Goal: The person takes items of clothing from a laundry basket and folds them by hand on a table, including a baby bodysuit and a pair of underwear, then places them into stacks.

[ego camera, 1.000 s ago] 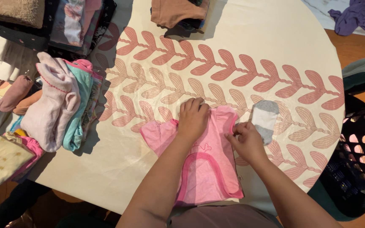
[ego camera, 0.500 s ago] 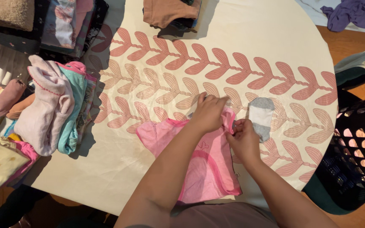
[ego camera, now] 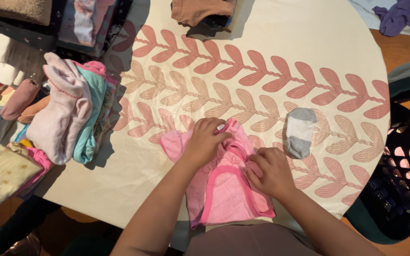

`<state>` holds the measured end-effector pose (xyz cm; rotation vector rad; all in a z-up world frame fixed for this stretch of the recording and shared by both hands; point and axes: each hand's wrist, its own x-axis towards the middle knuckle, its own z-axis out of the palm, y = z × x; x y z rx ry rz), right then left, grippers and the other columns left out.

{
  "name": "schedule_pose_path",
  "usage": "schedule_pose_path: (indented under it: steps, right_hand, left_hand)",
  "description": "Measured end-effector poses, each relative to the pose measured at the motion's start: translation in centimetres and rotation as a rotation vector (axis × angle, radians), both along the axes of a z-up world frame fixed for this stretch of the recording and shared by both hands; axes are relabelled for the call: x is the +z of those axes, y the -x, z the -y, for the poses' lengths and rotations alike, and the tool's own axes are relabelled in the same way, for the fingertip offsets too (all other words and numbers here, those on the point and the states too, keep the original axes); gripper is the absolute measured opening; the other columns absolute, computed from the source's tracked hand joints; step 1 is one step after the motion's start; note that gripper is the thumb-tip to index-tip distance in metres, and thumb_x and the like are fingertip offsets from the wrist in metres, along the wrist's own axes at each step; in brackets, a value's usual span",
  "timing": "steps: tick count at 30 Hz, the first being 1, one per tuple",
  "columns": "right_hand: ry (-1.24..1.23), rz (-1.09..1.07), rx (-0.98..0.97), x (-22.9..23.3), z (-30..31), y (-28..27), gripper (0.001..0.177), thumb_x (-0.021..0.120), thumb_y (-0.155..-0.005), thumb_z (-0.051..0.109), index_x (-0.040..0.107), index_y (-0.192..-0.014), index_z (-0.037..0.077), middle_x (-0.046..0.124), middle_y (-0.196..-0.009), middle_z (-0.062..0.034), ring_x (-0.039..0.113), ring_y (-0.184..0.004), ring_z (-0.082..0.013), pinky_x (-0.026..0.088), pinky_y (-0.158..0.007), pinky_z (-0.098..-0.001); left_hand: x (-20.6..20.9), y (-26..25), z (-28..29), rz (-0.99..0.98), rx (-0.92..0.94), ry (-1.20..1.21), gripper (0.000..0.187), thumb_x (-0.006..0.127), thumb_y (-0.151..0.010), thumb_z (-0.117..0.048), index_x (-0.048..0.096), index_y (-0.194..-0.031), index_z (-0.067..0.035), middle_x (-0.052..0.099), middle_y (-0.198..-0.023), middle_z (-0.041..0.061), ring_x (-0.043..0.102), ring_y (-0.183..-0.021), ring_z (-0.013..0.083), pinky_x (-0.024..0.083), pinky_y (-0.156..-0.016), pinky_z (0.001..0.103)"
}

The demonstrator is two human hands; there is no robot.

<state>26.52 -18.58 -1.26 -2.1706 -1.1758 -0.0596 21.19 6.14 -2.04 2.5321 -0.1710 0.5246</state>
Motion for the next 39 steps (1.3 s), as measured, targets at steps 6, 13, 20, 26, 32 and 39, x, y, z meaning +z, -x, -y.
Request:
schedule_pose_path:
  steps: [6,13,20,26,32,39]
  right_hand:
    - [0.027,0.046,0.037,-0.6,-2.3,-1.1,0.050,0.068,-0.092,0.020,0.057,-0.137,0.000,0.057,-0.139,-0.0195,0.052,-0.133,-0.0379,0.041,-0.109,-0.0488]
    - [0.338,0.068,0.220,-2.2,-4.0,-1.0,0.070,0.055,-0.097,0.049,0.047,-0.147,0.001,0.042,-0.157,-0.0204,0.034,-0.150,-0.0339,0.020,-0.121,-0.0567]
    - [0.369,0.087,0.192,-0.7,-4.9,-0.3,0.071,0.055,-0.091,0.056,0.053,-0.143,0.009,0.035,-0.158,-0.0229,0.029,-0.148,-0.0363,0.013,-0.115,-0.0641]
    - [0.182,0.138,0.182,1.3,-7.4,0.8,0.047,0.067,-0.091,0.034,0.062,-0.127,0.004,0.053,-0.140,-0.0193,0.046,-0.139,-0.0394,0.034,-0.115,-0.0570]
    - [-0.080,-0.147,0.199,1.5,-14.4,0.6,0.032,0.066,-0.096,0.016,0.065,-0.125,0.002,0.063,-0.132,-0.0169,0.058,-0.127,-0.0349,0.048,-0.107,-0.0429]
    - [0.163,-0.564,0.375,0.0,-20.9,-2.3,0.034,0.066,-0.097,0.029,0.066,-0.120,0.004,0.070,-0.101,-0.0184,0.069,-0.092,-0.0329,0.055,-0.081,-0.0431]
  left_hand:
    - [0.1,2.1,1.5,0.041,0.298,0.097,0.029,0.065,-0.078,0.004,0.071,-0.101,-0.012,0.067,-0.115,0.006,0.061,-0.112,0.0299,0.045,-0.099,0.045]
    - [1.2,5.8,0.9,0.017,0.523,0.121,0.027,0.068,-0.076,-0.003,0.069,-0.102,-0.009,0.065,-0.109,0.010,0.060,-0.109,0.0339,0.043,-0.096,0.048]
    - [-0.2,9.3,-2.7,-0.025,0.880,0.243,0.033,0.070,-0.090,-0.014,0.062,-0.119,0.001,0.062,-0.119,0.020,0.060,-0.111,0.0396,0.048,-0.096,0.047]
    - [-1.0,8.7,-4.6,-0.407,0.943,0.553,0.046,0.076,-0.090,-0.031,0.062,-0.115,0.004,0.069,-0.098,0.022,0.067,-0.090,0.0377,0.054,-0.079,0.044]
    - [-3.8,8.9,-4.9,-0.366,0.846,1.080,0.025,0.077,-0.087,-0.019,0.070,-0.103,-0.001,0.071,-0.087,0.005,0.064,-0.077,0.0143,0.053,-0.070,0.029]
    - [-5.3,11.2,-4.1,-0.162,0.456,1.219,0.032,0.067,-0.093,-0.007,0.061,-0.124,-0.005,0.067,-0.096,-0.004,0.061,-0.085,0.0067,0.051,-0.077,0.024]
